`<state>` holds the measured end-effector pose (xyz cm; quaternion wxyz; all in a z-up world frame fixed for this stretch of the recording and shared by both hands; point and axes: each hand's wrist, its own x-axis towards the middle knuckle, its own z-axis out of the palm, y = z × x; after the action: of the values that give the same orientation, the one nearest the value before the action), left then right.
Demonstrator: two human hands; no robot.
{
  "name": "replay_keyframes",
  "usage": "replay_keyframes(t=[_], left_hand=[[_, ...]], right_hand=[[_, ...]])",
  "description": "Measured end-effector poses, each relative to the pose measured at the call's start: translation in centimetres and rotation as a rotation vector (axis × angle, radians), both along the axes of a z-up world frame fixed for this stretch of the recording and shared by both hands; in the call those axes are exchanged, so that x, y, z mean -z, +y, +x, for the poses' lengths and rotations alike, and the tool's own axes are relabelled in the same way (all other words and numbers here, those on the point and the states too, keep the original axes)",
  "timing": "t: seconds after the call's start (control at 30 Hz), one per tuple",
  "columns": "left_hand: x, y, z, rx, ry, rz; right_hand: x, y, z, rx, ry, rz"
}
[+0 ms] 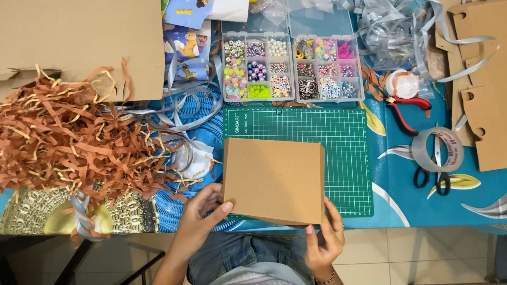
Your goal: Assembling a cardboard gift box, filling it with shredded paper, and adding small gift items.
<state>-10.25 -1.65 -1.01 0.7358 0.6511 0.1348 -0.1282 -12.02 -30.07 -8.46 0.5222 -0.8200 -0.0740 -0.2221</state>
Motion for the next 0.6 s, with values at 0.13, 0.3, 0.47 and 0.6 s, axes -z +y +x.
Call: replay_keyframes(t=[0.13, 0.3, 0.47, 0.6], left_hand=[[-0.8, -0.8, -0.4, -0.011, -0.087, 0.328], [-1.7, -3.5, -1.4, -0.277, -0.251, 0.848], [-5.0, -7.6, 1.1, 0.176, -1.000, 1.054], [-6.1, -8.8, 2.9, 0.245, -1.018, 1.116]], right_hand=[[0.4, -0.2, 0.0, 0.045, -0.105, -0.146], [-0.2, 0.1, 0.3, 0.042, -0.115, -0.173], [-1.0, 1.1, 0.7, 0.011, -0.082, -0.162], [-1.1, 0.9, 0.6, 0.058, -0.033, -0.265]])
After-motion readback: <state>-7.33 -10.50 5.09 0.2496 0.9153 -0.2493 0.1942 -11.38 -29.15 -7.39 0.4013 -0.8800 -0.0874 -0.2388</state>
